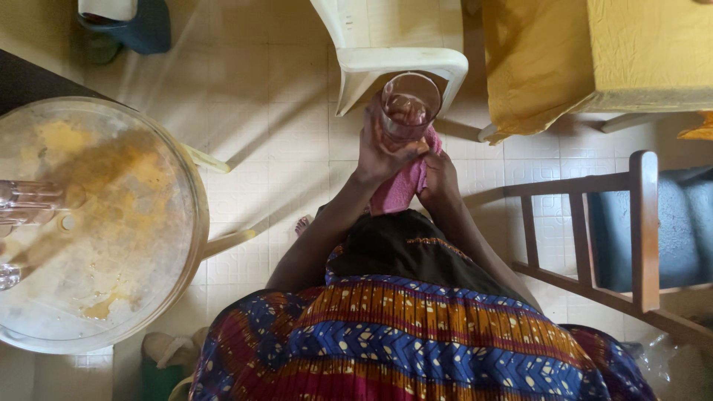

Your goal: The person wipes a white tray with a pink cloth and places it on a wooden table. They then pick up clear glasses from a round table, wipe each one with the cloth, and place them on the tray.

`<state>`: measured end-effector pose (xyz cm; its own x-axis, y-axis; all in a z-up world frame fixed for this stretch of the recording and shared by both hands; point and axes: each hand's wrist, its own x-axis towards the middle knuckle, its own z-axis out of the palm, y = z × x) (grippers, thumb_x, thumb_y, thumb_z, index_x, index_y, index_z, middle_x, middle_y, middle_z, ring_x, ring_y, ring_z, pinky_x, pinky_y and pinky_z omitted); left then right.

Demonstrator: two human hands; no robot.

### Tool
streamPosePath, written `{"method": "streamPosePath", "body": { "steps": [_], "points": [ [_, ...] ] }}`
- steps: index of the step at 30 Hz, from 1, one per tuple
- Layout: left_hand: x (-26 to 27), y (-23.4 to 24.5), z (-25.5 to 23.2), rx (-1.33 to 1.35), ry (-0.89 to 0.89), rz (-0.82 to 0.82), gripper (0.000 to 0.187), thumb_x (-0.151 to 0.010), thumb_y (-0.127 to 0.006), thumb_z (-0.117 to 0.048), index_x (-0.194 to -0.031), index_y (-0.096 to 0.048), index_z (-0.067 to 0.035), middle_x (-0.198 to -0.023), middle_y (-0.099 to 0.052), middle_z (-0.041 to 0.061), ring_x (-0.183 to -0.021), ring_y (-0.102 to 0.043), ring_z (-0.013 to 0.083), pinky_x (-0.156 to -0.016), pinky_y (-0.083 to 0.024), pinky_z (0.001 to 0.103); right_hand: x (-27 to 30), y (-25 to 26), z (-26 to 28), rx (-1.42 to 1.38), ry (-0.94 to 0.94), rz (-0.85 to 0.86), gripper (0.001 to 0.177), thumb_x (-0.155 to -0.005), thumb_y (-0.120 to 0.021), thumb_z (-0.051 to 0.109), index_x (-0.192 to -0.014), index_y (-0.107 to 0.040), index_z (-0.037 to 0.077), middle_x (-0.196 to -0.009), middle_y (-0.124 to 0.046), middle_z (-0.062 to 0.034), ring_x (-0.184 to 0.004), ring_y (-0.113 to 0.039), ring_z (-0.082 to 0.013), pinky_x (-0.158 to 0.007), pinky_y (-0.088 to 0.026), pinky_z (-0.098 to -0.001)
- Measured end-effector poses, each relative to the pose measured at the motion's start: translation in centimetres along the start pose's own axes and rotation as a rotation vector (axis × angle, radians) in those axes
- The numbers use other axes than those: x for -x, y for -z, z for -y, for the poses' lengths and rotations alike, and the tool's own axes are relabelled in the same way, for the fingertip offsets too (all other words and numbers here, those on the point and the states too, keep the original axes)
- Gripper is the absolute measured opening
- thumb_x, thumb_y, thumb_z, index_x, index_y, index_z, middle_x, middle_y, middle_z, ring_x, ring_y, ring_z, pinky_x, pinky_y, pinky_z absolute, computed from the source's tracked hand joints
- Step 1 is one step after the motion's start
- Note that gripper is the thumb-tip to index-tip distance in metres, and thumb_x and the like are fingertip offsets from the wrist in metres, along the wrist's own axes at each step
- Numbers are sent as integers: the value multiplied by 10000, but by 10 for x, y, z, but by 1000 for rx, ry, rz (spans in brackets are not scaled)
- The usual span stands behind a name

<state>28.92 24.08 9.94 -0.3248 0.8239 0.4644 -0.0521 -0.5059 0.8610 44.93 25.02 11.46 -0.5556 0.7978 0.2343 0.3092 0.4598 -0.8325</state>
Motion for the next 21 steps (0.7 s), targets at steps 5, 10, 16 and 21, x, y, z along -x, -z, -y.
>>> {"method": "streamPosePath", "body": {
  "steps": [5,10,16,21],
  "points": [
    [2,1,-3,-178,-51,23,1137,-760,-974,-291,-1590,-239,-39,-1469,-473,167,-1372,-583,288,-1154,-592,402,2,-1,-7,-4,23,-28,274,-982,-618,48,-1242,-690,2,-1306,-698,-160,-1226,-663,-252,-1019,-520,-343],
    [3,14,-4,-228,3,36,1143,-712,-1008,-300,-1551,-274,-47,-1417,-532,168,-1326,-613,285,-1147,-580,413,-2,-4,-35,-602,-343,-232,260,-953,-621,61,-1190,-675,-31,-1076,-714,-114,-944,-685,-163,-798,-573,-294],
    [-8,45,-34,-431,-97,292,1016,-691,-1036,-355,-1478,-475,-45,-1395,-625,157,-1264,-696,271,-1091,-623,359,-13,64,-21,-395,-102,-463,328,-1155,-393,297,-1206,-601,49,-930,-542,-53,-797,-564,-144,-656,-499,-283],
    [-15,50,-62,-468,95,388,960,-675,-1011,-384,-1422,-517,-38,-1298,-706,165,-1192,-723,301,-1009,-598,389,-21,85,52,-1025,-92,-712,349,-970,-373,181,-1186,-570,-8,-1131,-653,-127,-1105,-756,-188,-972,-696,-370]
  ]
}}
